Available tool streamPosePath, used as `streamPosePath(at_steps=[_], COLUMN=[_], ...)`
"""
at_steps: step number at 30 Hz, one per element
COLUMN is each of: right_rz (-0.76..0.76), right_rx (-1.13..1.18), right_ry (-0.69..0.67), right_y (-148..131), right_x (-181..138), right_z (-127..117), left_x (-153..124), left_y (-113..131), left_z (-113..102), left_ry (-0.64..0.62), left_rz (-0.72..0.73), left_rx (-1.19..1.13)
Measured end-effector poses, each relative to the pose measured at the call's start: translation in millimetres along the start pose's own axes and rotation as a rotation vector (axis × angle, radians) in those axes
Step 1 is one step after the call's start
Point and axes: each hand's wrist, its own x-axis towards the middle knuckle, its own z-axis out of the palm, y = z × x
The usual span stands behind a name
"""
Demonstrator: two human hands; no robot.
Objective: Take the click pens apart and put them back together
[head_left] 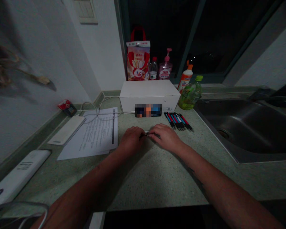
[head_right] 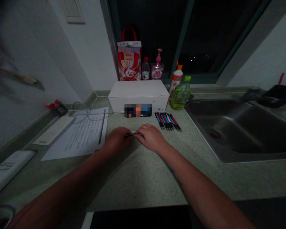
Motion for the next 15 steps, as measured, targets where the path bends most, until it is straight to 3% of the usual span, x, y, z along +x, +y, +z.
streamPosePath(at_steps=[15], right_rz=[0.147], right_rx=[-0.057], right_ry=[0.124], right_y=[18], right_x=[-2], right_z=[-8], left_x=[2], left_y=[-7], left_z=[-6], left_ry=[0.130], left_rz=[-0.025], left_rx=[-0.002])
